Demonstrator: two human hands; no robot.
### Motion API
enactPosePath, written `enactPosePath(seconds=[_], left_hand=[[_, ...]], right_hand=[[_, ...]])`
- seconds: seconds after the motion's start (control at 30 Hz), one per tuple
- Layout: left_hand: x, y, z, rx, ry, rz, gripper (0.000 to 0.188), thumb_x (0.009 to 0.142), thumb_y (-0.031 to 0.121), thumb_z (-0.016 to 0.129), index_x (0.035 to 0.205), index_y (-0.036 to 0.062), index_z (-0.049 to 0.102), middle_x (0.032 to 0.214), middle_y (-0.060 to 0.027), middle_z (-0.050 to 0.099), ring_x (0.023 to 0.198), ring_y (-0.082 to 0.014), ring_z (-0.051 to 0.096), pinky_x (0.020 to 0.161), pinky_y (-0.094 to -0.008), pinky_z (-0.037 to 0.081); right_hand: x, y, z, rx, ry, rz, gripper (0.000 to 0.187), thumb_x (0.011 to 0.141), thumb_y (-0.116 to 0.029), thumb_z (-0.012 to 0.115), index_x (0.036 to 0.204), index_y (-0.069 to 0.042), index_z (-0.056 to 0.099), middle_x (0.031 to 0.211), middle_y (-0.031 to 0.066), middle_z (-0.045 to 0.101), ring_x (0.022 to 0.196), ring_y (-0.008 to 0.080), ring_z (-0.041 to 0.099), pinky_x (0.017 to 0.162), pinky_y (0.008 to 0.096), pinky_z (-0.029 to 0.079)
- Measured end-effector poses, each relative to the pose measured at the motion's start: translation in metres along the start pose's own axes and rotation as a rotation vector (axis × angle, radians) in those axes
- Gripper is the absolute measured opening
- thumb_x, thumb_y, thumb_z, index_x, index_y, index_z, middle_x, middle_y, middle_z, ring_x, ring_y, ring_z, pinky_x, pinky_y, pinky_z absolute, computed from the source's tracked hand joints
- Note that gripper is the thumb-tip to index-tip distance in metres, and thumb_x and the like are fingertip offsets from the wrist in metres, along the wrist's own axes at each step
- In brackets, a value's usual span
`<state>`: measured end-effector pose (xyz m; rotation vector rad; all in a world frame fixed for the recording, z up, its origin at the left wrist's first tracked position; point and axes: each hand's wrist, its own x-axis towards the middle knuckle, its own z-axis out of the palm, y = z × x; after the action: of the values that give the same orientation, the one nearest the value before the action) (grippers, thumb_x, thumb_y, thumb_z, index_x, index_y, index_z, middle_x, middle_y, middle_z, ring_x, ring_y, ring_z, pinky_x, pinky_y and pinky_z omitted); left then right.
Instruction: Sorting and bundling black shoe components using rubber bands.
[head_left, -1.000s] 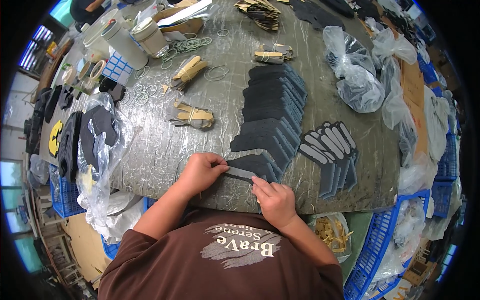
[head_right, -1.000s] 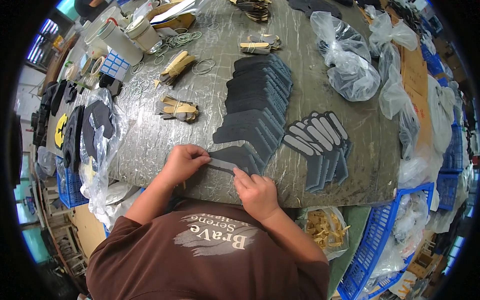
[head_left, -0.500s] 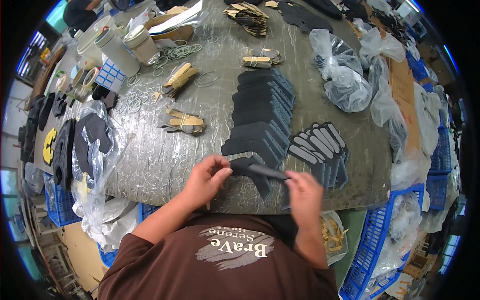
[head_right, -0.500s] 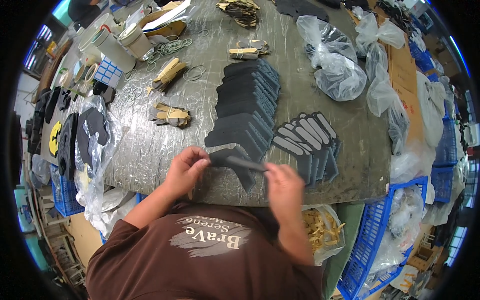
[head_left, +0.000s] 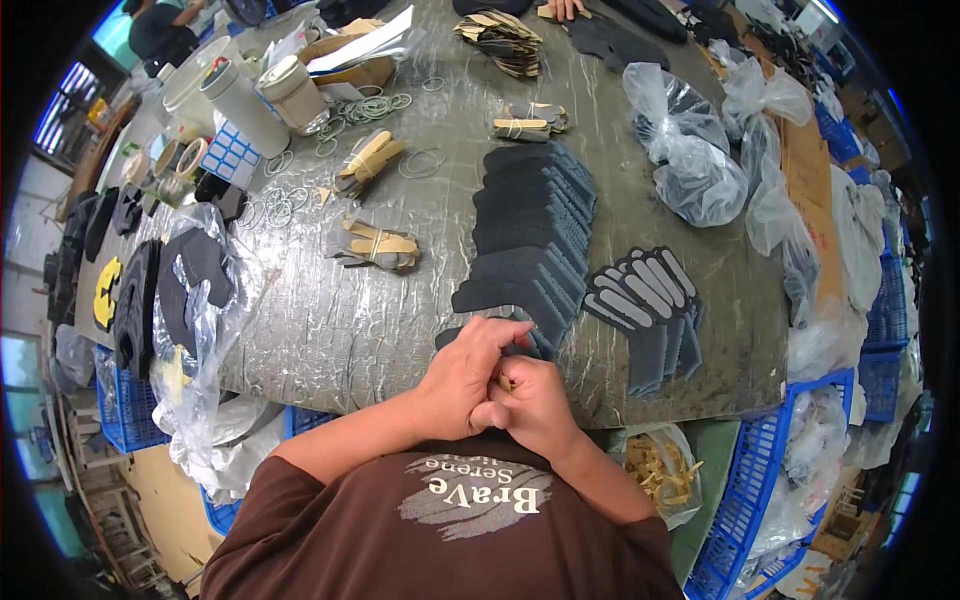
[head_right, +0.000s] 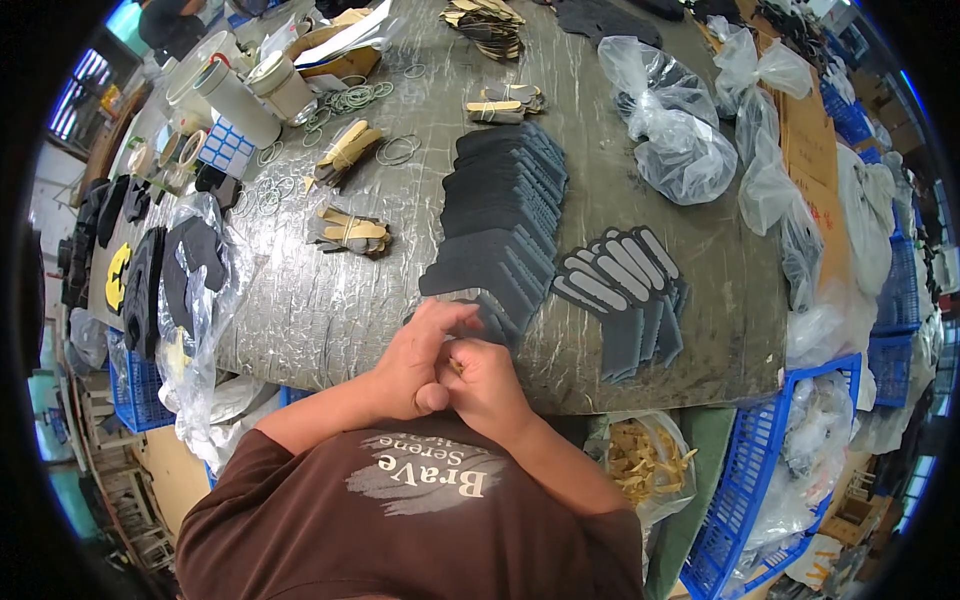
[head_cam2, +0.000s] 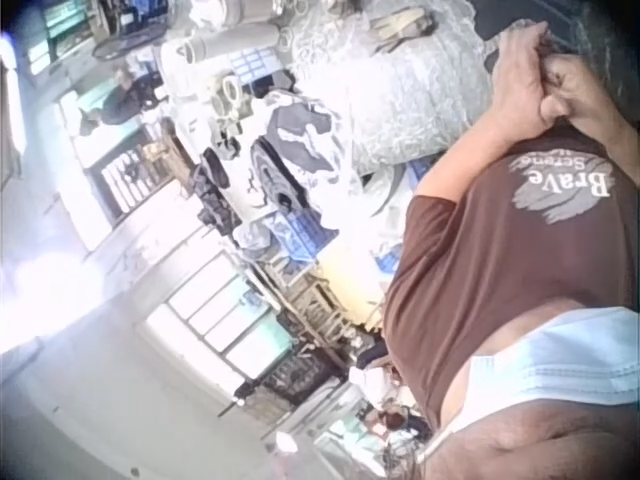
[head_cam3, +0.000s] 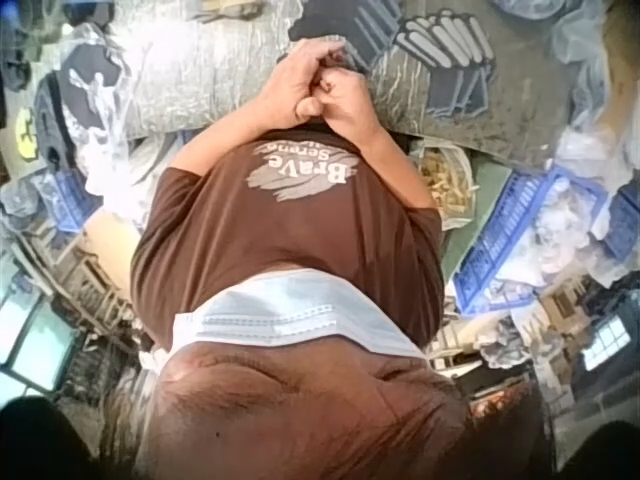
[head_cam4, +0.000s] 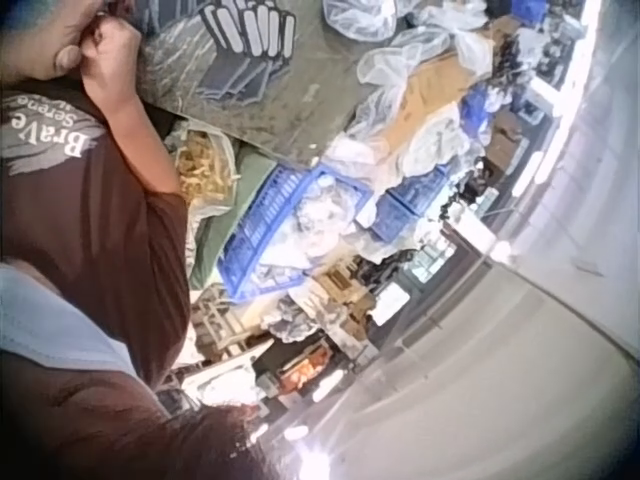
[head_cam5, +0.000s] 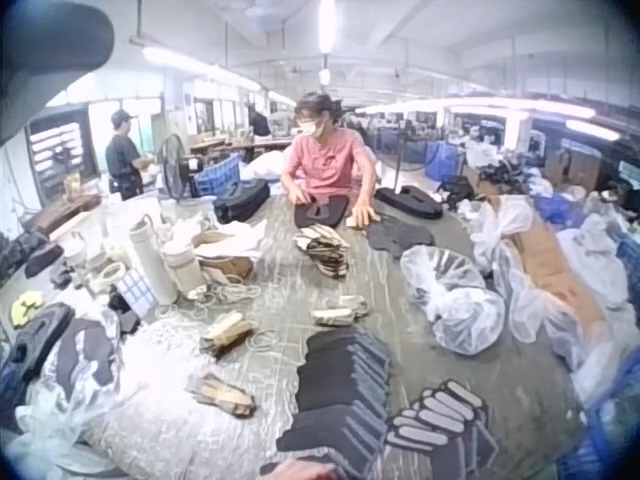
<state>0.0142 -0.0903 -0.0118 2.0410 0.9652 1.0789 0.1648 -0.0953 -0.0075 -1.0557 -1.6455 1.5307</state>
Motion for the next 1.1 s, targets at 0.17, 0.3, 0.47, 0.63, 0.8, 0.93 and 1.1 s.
enactPosePath(seconds=[0.17, 0.3, 0.47, 0.63, 0.8, 0.93, 1.1], left_hand=[[-0.005, -0.001, 0.002, -0.109, 0.016, -0.046, 0.094, 0.078, 0.078, 0.031, 0.132, 0.0011, 0.035, 0.108, -0.0171, 0.052, 0.096, -0.0338, 0.051, 0.084, -0.0409, 0.043], [-0.006, 0.004, 0.005, -0.381, 0.079, -0.198, 0.084, 0.086, 0.069, 0.033, 0.132, -0.0003, 0.035, 0.112, -0.0149, 0.052, 0.102, -0.0266, 0.052, 0.092, -0.0383, 0.042], [-0.017, -0.004, 0.003, -0.758, 0.139, -0.589, 0.085, 0.085, 0.073, 0.019, 0.12, -0.0001, 0.045, 0.115, -0.011, 0.051, 0.108, -0.0199, 0.049, 0.094, -0.0332, 0.039], [-0.021, -0.009, -0.005, -0.806, 0.146, -0.574, 0.09, 0.081, 0.077, 0.017, 0.118, 0.0002, 0.047, 0.114, -0.0093, 0.051, 0.106, -0.0186, 0.047, 0.086, -0.032, 0.042], [-0.012, -0.013, -0.002, -0.18, 0.053, -0.194, 0.095, 0.077, 0.081, 0.023, 0.125, 0.0006, 0.043, 0.115, -0.013, 0.051, 0.104, -0.0242, 0.048, 0.09, -0.0375, 0.04], [-0.007, -0.008, -0.006, -0.032, -0.044, 0.012, 0.098, 0.074, 0.082, 0.028, 0.126, -0.0003, 0.041, 0.115, -0.0183, 0.052, 0.102, -0.0348, 0.048, 0.09, -0.042, 0.04], [-0.01, -0.009, -0.003, -0.125, -0.058, -0.034, 0.105, 0.073, 0.083, 0.029, 0.139, 0.0012, 0.025, 0.116, -0.0183, 0.051, 0.106, -0.0329, 0.045, 0.091, -0.043, 0.04]], right_hand=[[0.001, 0.006, 0.007, 0.32, -0.024, 0.201, 0.01, 0.083, -0.007, 0.06, 0.083, 0.002, 0.064, 0.067, 0.0, 0.057, 0.066, 0.0043, 0.05, 0.057, 0.0233, 0.041], [0.002, 0.004, 0.008, 0.433, -0.017, 0.232, 0.007, 0.084, -0.007, 0.059, 0.082, 0.0, 0.062, 0.07, -0.0017, 0.057, 0.064, 0.0043, 0.05, 0.056, 0.0219, 0.041], [0.003, 0.016, 0.009, 0.882, 0.005, 0.291, 0.004, 0.087, -0.006, 0.057, 0.084, -0.004, 0.056, 0.073, -0.0019, 0.056, 0.063, 0.0042, 0.05, 0.055, 0.0194, 0.04], [-0.001, 0.017, 0.011, 0.569, 0.016, 0.28, 0.005, 0.087, -0.006, 0.058, 0.087, -0.002, 0.06, 0.07, -0.0016, 0.056, 0.062, 0.0043, 0.051, 0.055, 0.0203, 0.04], [0.003, 0.009, 0.017, 0.145, -0.022, 0.057, 0.012, 0.086, -0.008, 0.06, 0.084, 0.004, 0.063, 0.072, 0.0038, 0.063, 0.067, 0.0073, 0.054, 0.06, 0.0263, 0.044], [0.002, 0.014, 0.015, 0.29, -0.049, 0.134, 0.013, 0.087, -0.009, 0.059, 0.084, 0.003, 0.063, 0.075, 0.0053, 0.064, 0.068, 0.008, 0.055, 0.061, 0.0266, 0.045], [0.001, 0.016, 0.013, 0.324, -0.098, 0.193, 0.013, 0.087, -0.008, 0.058, 0.082, 0.003, 0.062, 0.073, 0.0034, 0.062, 0.066, 0.0065, 0.053, 0.058, 0.0242, 0.043]])
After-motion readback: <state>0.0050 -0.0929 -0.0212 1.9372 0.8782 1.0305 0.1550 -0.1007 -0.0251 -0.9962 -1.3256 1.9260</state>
